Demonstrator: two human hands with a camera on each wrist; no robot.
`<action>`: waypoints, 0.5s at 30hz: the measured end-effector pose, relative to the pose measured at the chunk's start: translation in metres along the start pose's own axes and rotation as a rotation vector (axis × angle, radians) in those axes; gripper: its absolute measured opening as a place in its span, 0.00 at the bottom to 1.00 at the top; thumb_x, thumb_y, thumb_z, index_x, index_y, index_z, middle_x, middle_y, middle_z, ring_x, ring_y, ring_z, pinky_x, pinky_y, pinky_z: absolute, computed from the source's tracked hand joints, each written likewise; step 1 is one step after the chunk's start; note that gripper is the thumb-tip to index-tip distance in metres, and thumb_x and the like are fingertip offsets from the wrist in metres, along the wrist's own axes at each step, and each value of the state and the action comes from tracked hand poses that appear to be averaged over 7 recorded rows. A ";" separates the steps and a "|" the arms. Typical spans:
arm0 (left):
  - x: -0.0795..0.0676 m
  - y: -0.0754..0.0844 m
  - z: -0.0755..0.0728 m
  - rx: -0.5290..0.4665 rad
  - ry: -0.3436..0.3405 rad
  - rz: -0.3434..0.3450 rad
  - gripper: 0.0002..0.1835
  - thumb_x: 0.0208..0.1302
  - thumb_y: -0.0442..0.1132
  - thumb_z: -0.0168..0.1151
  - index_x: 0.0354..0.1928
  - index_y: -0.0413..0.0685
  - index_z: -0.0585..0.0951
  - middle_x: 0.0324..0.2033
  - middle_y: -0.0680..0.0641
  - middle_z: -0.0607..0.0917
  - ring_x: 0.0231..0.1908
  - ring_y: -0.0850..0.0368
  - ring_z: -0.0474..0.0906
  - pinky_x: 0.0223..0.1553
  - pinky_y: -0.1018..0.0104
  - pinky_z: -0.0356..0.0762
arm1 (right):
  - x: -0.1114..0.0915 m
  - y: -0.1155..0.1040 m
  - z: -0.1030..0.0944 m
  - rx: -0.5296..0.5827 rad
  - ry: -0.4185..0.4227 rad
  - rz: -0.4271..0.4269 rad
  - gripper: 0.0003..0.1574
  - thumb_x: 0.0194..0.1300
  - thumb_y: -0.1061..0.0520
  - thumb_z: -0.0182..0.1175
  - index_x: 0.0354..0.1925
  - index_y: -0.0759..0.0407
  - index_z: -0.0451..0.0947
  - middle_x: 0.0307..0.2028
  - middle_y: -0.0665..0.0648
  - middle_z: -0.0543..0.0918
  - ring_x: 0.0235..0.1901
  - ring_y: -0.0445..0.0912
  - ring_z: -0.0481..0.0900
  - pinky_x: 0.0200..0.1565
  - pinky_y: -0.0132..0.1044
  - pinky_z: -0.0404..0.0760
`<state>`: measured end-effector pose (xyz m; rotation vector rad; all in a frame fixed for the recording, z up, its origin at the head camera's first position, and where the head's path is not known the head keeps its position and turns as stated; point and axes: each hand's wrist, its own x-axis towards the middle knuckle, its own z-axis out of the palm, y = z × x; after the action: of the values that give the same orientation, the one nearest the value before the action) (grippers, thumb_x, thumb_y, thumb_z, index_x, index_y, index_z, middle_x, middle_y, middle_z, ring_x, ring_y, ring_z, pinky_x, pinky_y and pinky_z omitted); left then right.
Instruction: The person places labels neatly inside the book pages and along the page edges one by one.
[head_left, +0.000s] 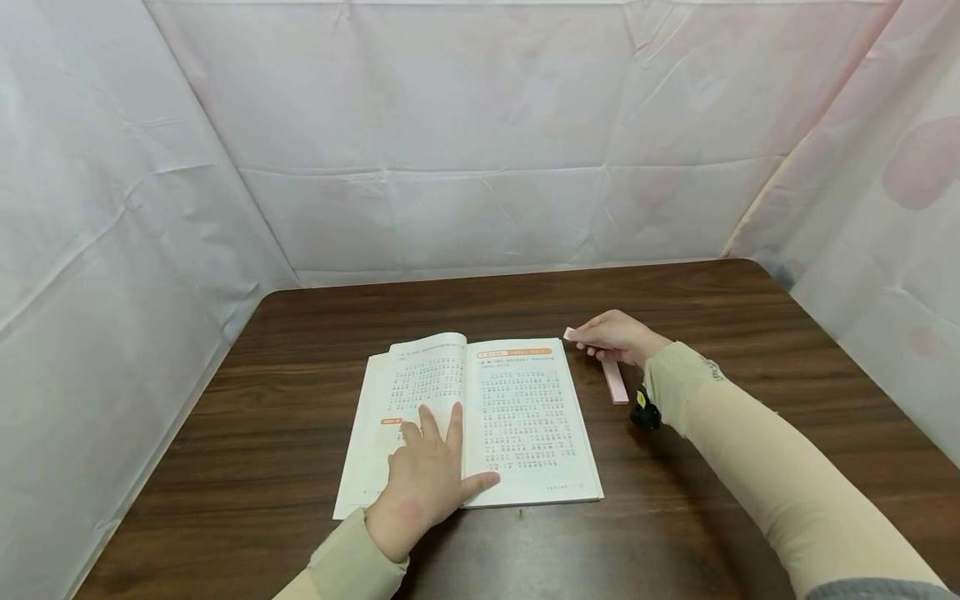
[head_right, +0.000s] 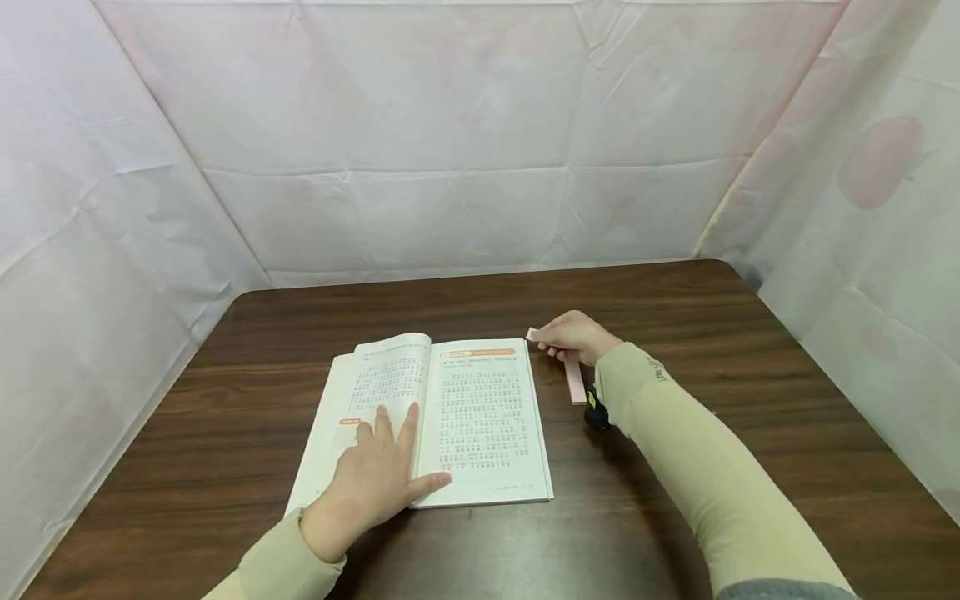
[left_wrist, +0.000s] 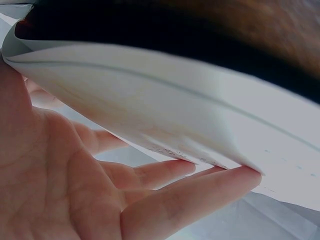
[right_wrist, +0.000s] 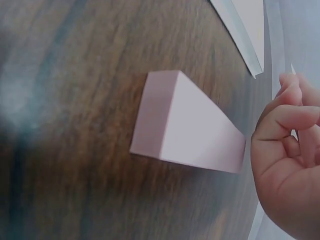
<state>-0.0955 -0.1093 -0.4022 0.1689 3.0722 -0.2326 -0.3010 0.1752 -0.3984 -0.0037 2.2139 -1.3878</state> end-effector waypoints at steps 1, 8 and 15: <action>0.000 0.000 0.000 0.001 0.001 0.000 0.57 0.52 0.82 0.50 0.74 0.48 0.63 0.65 0.26 0.69 0.57 0.29 0.72 0.30 0.50 0.82 | 0.001 0.000 0.000 -0.001 0.001 -0.001 0.25 0.69 0.49 0.63 0.53 0.68 0.78 0.28 0.48 0.82 0.25 0.38 0.71 0.29 0.29 0.70; 0.000 0.000 0.001 -0.010 0.009 -0.004 0.57 0.52 0.82 0.50 0.74 0.49 0.63 0.65 0.26 0.68 0.56 0.30 0.72 0.31 0.49 0.82 | 0.007 0.000 0.002 0.019 -0.014 0.003 0.25 0.67 0.52 0.65 0.56 0.66 0.78 0.29 0.49 0.86 0.25 0.38 0.75 0.30 0.29 0.74; 0.000 0.000 0.001 0.006 0.010 0.000 0.57 0.52 0.83 0.50 0.75 0.50 0.63 0.65 0.27 0.69 0.56 0.30 0.72 0.30 0.50 0.82 | 0.010 0.001 0.003 0.031 -0.015 -0.049 0.23 0.66 0.56 0.65 0.54 0.70 0.79 0.28 0.48 0.86 0.25 0.37 0.77 0.32 0.29 0.78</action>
<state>-0.0957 -0.1090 -0.4037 0.1704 3.0817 -0.2423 -0.3077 0.1702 -0.4043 -0.0579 2.1937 -1.4439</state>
